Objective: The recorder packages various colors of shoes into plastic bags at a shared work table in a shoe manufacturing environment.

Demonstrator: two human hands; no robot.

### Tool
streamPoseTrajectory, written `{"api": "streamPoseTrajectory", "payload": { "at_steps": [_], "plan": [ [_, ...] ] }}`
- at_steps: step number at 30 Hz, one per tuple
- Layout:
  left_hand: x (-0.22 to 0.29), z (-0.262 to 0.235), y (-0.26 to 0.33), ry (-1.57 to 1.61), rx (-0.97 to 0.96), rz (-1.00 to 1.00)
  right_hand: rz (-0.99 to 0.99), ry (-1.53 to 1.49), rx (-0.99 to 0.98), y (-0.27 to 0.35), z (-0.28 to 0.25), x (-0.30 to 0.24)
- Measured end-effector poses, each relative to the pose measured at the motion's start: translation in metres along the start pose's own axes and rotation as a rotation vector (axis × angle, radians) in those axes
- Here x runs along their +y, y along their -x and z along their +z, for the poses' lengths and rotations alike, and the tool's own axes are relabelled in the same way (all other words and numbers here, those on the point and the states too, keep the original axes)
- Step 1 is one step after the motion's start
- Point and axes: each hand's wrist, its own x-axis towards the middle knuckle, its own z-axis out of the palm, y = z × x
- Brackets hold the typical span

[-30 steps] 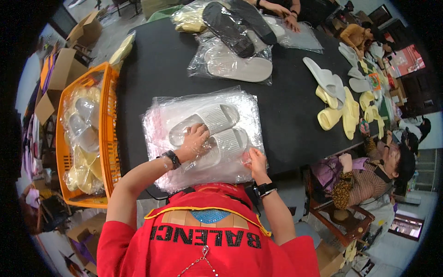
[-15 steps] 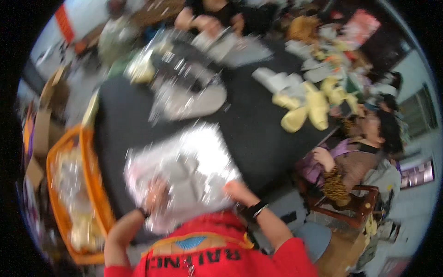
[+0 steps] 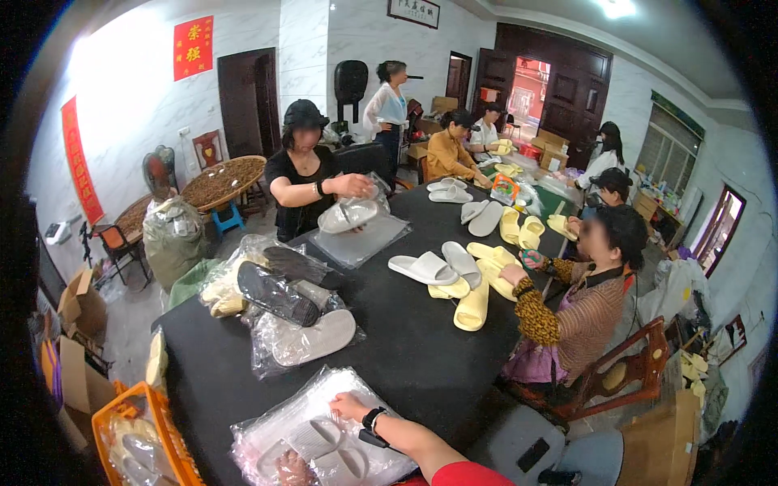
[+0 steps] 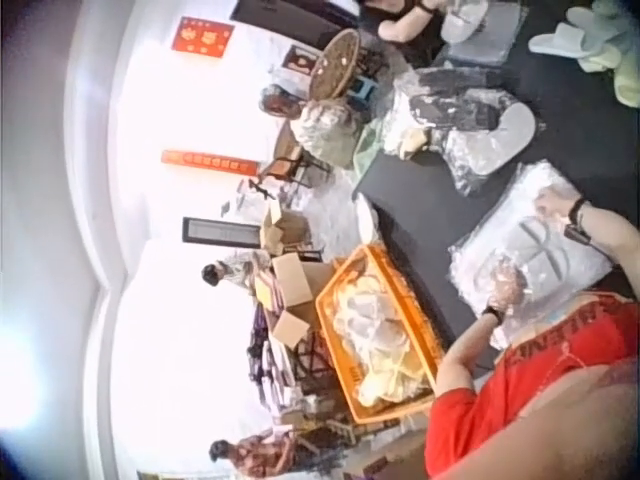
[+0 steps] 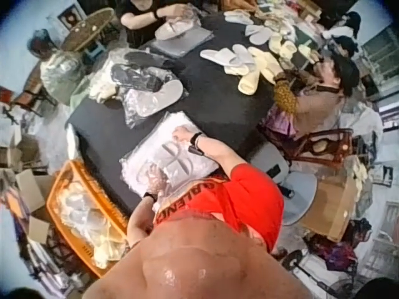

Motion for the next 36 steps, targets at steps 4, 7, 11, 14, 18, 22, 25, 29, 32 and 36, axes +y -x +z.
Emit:
{"api": "streamPoseTrajectory", "payload": {
  "at_steps": [4,7,11,14,18,22,25,29,32,36],
  "plan": [
    [-0.004,0.005,-0.008,-0.215,-0.179,0.073,0.043,-0.080,0.109,0.010,-0.008,-0.025],
    [-0.010,0.012,-0.024,-0.297,-0.042,-0.062,0.094,0.119,-0.046,0.010,-0.028,-0.052],
    [-0.012,-0.005,-0.020,-0.161,-0.077,-0.051,0.085,0.145,0.004,0.006,-0.029,-0.050],
    [-0.030,0.023,-0.001,-0.217,0.056,-0.018,0.064,0.120,0.073,-0.005,-0.003,-0.034],
    [-0.033,0.026,0.000,-0.157,0.122,0.199,-0.181,0.285,0.258,0.002,-0.009,-0.040],
    [-0.032,0.021,-0.011,-0.269,-0.092,0.131,-0.351,0.406,0.383,-0.002,-0.009,-0.020],
    [-0.012,-0.001,-0.021,-0.370,-0.314,0.035,-0.351,0.519,0.425,0.020,0.004,-0.033],
    [0.026,-0.028,-0.045,-0.476,-0.607,-0.063,-0.594,1.011,-0.057,0.089,0.013,-0.032],
    [0.045,-0.046,-0.031,-0.548,-0.840,-0.151,-0.548,1.049,-0.115,0.096,0.017,-0.004],
    [0.011,-0.038,-0.012,-0.247,-0.504,0.019,-0.549,1.109,-0.050,0.089,0.012,0.017]
  ]
}}
